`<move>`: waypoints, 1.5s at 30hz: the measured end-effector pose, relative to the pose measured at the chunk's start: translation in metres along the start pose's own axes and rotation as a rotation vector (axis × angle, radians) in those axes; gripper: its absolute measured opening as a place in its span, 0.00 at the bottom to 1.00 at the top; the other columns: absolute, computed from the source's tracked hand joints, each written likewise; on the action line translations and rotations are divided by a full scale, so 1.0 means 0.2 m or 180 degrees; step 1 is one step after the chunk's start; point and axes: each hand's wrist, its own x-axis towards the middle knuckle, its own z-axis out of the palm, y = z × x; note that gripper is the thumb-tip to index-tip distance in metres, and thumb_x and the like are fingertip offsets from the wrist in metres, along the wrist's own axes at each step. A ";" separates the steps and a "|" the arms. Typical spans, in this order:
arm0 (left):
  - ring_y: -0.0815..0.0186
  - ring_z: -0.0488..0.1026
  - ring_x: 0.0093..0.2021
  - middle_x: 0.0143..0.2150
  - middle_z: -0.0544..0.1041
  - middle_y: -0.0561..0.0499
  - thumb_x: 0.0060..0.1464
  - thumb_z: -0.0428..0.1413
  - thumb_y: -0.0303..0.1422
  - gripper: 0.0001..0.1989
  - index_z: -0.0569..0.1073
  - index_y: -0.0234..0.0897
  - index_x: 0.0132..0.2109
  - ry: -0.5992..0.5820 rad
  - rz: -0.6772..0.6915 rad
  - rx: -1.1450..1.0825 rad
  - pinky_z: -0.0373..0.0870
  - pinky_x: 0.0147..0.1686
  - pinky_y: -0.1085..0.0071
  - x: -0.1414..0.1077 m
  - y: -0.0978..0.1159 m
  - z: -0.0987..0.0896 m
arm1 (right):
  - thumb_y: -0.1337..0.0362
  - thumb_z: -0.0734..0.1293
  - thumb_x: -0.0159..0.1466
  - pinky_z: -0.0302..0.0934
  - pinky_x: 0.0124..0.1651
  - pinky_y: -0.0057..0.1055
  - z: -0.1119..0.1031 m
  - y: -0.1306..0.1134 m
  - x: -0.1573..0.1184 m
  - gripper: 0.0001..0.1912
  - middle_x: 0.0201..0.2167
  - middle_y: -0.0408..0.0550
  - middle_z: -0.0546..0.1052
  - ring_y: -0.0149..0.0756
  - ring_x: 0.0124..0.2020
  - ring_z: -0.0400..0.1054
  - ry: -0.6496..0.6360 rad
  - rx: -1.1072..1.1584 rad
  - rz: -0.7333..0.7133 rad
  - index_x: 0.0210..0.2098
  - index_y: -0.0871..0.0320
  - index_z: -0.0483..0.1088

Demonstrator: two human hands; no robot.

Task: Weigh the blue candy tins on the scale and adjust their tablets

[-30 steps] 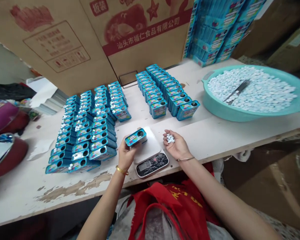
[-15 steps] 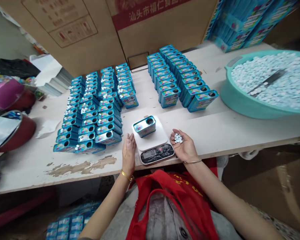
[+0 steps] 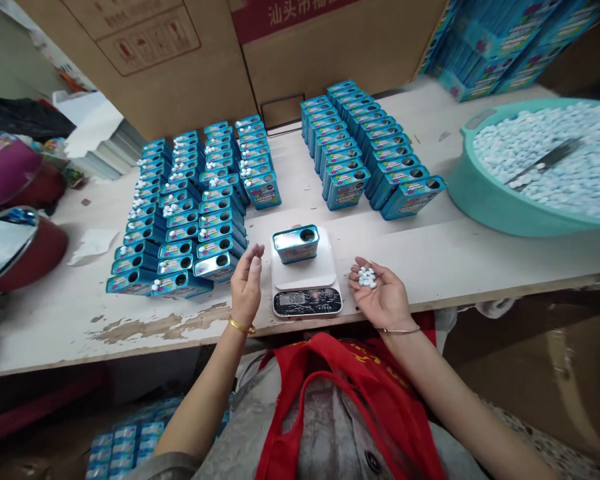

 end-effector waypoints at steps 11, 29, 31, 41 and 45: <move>0.60 0.70 0.50 0.53 0.71 0.44 0.48 0.61 0.38 0.31 0.64 0.40 0.58 -0.1083 0.0902 0.1070 0.69 0.48 0.66 0.17 0.04 0.07 | 0.69 0.61 0.61 0.65 0.25 0.22 0.14 0.08 -0.10 0.09 0.26 0.51 0.76 0.30 0.27 0.70 -0.0172 -0.0287 0.0473 0.34 0.64 0.72; 0.64 0.72 0.46 0.42 0.78 0.52 0.50 0.57 0.24 0.13 0.73 0.47 0.42 -0.0288 0.3774 0.2914 0.54 0.54 0.60 0.11 0.19 0.10 | 0.72 0.58 0.64 0.71 0.34 0.26 0.40 0.15 -0.05 0.10 0.27 0.47 0.79 0.31 0.31 0.73 -0.0244 0.0516 0.0505 0.34 0.62 0.71; 0.63 0.71 0.46 0.42 0.78 0.50 0.49 0.56 0.23 0.14 0.73 0.45 0.42 -0.0243 0.3758 0.2915 0.55 0.53 0.59 0.11 0.17 0.10 | 0.72 0.58 0.64 0.72 0.36 0.26 0.40 0.15 -0.05 0.10 0.28 0.47 0.79 0.31 0.31 0.74 -0.0247 0.0550 0.0528 0.34 0.62 0.71; 0.62 0.70 0.45 0.44 0.73 0.48 0.49 0.56 0.25 0.16 0.69 0.40 0.46 -0.0454 0.2055 0.1752 0.62 0.48 0.62 0.11 0.08 0.14 | 0.75 0.59 0.61 0.72 0.40 0.27 0.34 0.11 -0.03 0.10 0.27 0.48 0.79 0.30 0.31 0.74 -0.0205 0.0453 0.0389 0.31 0.63 0.72; 0.66 0.70 0.40 0.39 0.72 0.51 0.49 0.59 0.32 0.13 0.69 0.37 0.43 -0.0733 0.1144 0.0963 0.67 0.42 0.70 0.14 0.05 0.15 | 0.73 0.60 0.61 0.71 0.46 0.31 0.28 0.06 -0.04 0.08 0.30 0.53 0.79 0.36 0.39 0.75 -0.0177 0.0289 0.0258 0.32 0.64 0.72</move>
